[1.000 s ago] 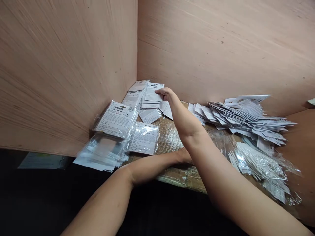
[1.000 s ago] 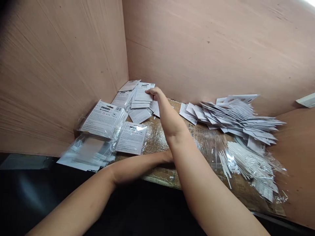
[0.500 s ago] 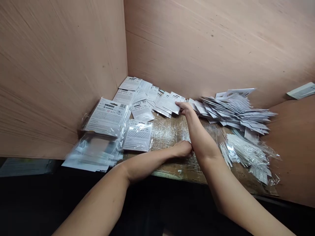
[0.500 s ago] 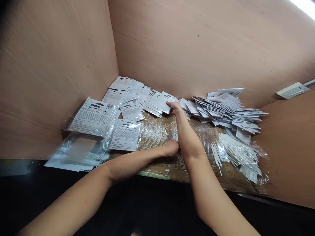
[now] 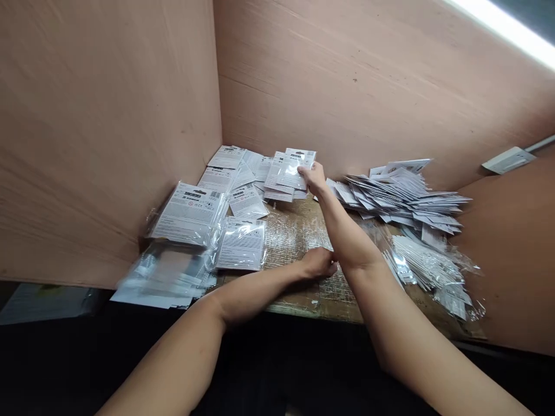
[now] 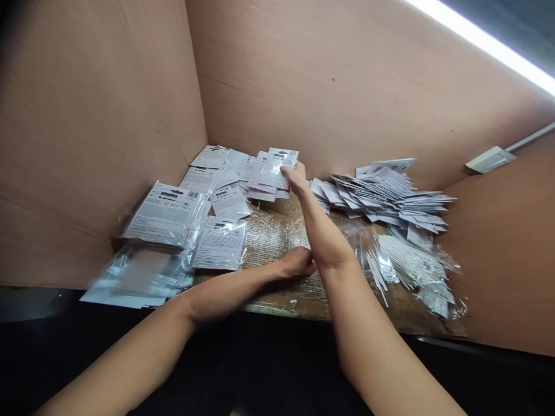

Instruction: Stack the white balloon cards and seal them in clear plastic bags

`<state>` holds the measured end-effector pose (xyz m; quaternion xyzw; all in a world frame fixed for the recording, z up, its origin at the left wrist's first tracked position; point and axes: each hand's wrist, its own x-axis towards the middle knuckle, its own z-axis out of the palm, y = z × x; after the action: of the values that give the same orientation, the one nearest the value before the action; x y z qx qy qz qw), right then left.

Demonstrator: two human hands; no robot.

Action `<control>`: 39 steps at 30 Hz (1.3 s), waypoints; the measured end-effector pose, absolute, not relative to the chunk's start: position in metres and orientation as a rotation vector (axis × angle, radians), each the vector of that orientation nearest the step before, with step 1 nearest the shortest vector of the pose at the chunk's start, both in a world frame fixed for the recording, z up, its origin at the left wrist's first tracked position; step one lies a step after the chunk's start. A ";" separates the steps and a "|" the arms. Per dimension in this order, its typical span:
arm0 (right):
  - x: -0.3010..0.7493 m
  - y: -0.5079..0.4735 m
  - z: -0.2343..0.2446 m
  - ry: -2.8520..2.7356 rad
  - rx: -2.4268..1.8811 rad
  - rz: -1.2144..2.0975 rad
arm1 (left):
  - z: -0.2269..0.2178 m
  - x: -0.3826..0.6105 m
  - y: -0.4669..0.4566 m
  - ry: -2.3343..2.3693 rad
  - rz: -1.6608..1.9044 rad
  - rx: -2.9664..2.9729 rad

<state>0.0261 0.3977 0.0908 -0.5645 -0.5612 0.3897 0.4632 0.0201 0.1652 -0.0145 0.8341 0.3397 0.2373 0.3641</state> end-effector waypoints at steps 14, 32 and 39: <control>0.199 0.167 0.016 -1.257 -1.267 0.898 | -0.032 -0.002 0.222 0.851 1.190 1.487; 0.215 0.153 -0.005 -1.242 -1.120 1.114 | -0.029 0.005 0.198 0.632 1.120 1.374; 0.220 0.158 0.002 -0.914 -0.869 1.435 | -0.005 0.003 0.178 0.392 0.891 1.101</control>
<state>0.2198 0.1578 0.0019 -0.3713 -0.3905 0.6133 0.5775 0.0027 0.1784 -0.0052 0.5022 0.1786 0.4065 0.7421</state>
